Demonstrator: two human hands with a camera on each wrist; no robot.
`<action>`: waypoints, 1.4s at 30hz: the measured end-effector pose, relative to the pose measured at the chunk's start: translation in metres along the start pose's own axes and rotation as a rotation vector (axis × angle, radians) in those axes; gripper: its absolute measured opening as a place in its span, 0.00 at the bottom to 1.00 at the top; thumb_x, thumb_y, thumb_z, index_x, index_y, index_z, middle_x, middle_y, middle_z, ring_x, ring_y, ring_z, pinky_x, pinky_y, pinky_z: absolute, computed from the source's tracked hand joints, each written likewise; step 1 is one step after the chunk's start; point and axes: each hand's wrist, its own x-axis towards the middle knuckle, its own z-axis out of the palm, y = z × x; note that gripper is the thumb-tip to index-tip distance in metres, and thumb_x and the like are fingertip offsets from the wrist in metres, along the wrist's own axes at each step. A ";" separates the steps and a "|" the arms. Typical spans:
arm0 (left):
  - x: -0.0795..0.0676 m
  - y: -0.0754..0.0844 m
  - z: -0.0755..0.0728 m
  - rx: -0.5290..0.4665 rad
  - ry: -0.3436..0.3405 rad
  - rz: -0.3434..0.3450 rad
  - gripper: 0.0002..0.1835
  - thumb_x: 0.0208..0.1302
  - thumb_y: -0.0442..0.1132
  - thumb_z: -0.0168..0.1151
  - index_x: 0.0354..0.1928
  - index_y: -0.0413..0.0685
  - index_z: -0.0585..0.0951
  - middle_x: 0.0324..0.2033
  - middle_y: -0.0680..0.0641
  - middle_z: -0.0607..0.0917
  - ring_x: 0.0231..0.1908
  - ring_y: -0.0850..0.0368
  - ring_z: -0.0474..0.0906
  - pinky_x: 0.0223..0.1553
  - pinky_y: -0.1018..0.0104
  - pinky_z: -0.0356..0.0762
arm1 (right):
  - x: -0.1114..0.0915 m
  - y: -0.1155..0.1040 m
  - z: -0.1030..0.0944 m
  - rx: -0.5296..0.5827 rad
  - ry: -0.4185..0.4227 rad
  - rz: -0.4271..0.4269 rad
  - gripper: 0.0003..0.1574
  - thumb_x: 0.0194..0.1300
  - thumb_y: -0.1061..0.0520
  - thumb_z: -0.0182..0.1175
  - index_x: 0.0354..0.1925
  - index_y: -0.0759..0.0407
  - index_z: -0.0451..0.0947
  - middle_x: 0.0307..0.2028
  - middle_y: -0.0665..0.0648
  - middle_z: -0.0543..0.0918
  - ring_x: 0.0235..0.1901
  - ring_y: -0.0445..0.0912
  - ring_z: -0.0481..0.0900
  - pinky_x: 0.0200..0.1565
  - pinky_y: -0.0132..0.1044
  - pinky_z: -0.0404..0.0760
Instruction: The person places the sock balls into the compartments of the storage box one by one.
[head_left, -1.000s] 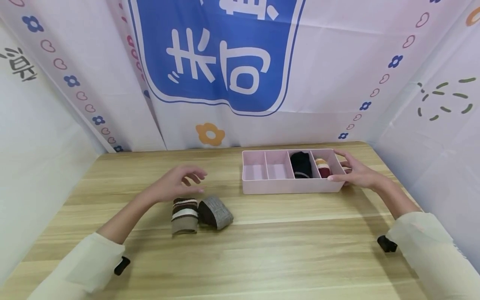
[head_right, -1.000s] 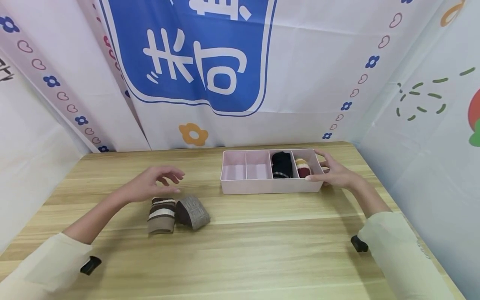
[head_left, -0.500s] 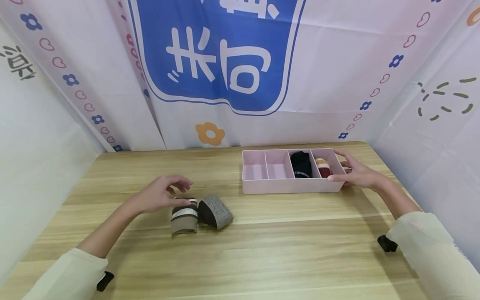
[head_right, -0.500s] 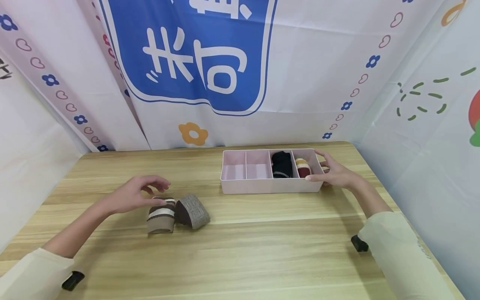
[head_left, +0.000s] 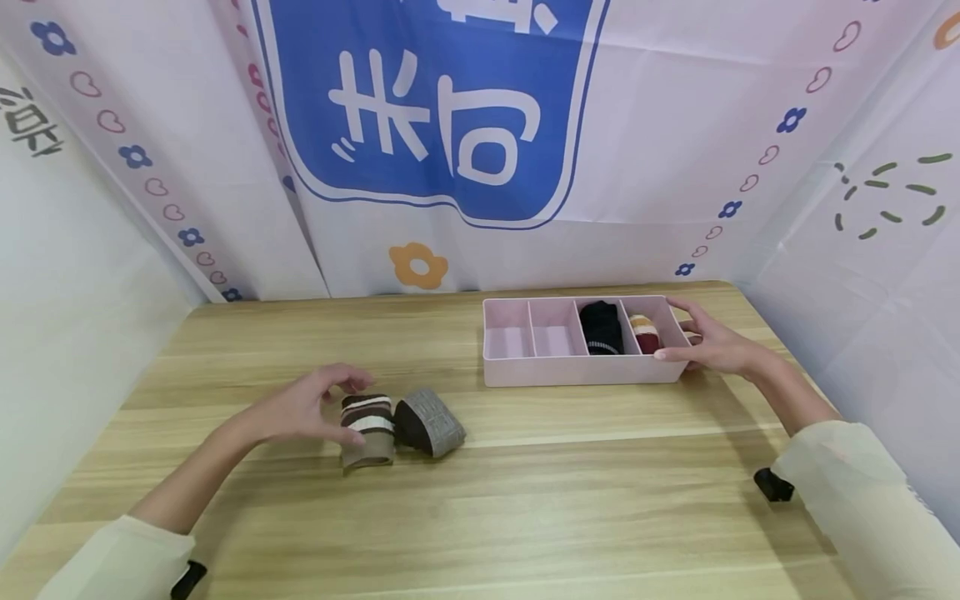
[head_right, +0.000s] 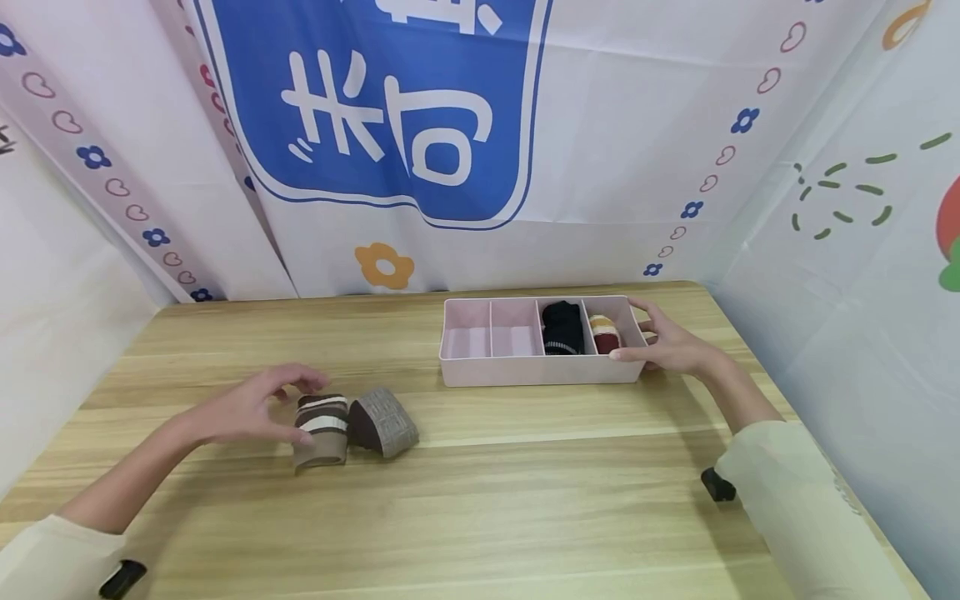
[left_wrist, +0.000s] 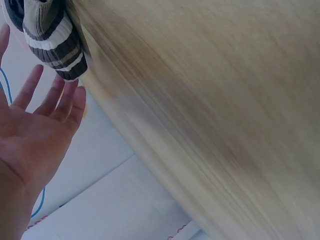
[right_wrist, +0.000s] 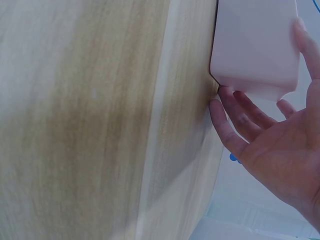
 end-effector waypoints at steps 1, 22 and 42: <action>-0.001 0.000 0.000 0.006 -0.011 0.006 0.44 0.48 0.48 0.84 0.63 0.31 0.75 0.56 0.38 0.82 0.54 0.41 0.78 0.51 0.47 0.80 | 0.000 0.000 0.000 0.001 -0.001 0.000 0.67 0.69 0.52 0.67 0.83 0.56 0.29 0.74 0.84 0.49 0.71 0.78 0.57 0.58 0.61 0.78; 0.003 -0.004 0.010 -0.010 -0.077 0.042 0.39 0.45 0.39 0.83 0.60 0.34 0.77 0.55 0.37 0.81 0.52 0.46 0.77 0.46 0.59 0.79 | 0.001 0.002 -0.001 0.017 -0.012 -0.011 0.66 0.70 0.55 0.65 0.82 0.59 0.27 0.73 0.86 0.51 0.68 0.77 0.62 0.54 0.54 0.82; 0.000 -0.006 -0.006 -0.042 -0.032 0.029 0.37 0.46 0.34 0.82 0.61 0.35 0.77 0.54 0.39 0.82 0.46 0.54 0.77 0.45 0.57 0.82 | 0.001 0.003 -0.001 0.016 -0.009 -0.017 0.66 0.69 0.55 0.66 0.82 0.60 0.28 0.73 0.86 0.50 0.70 0.79 0.58 0.54 0.57 0.81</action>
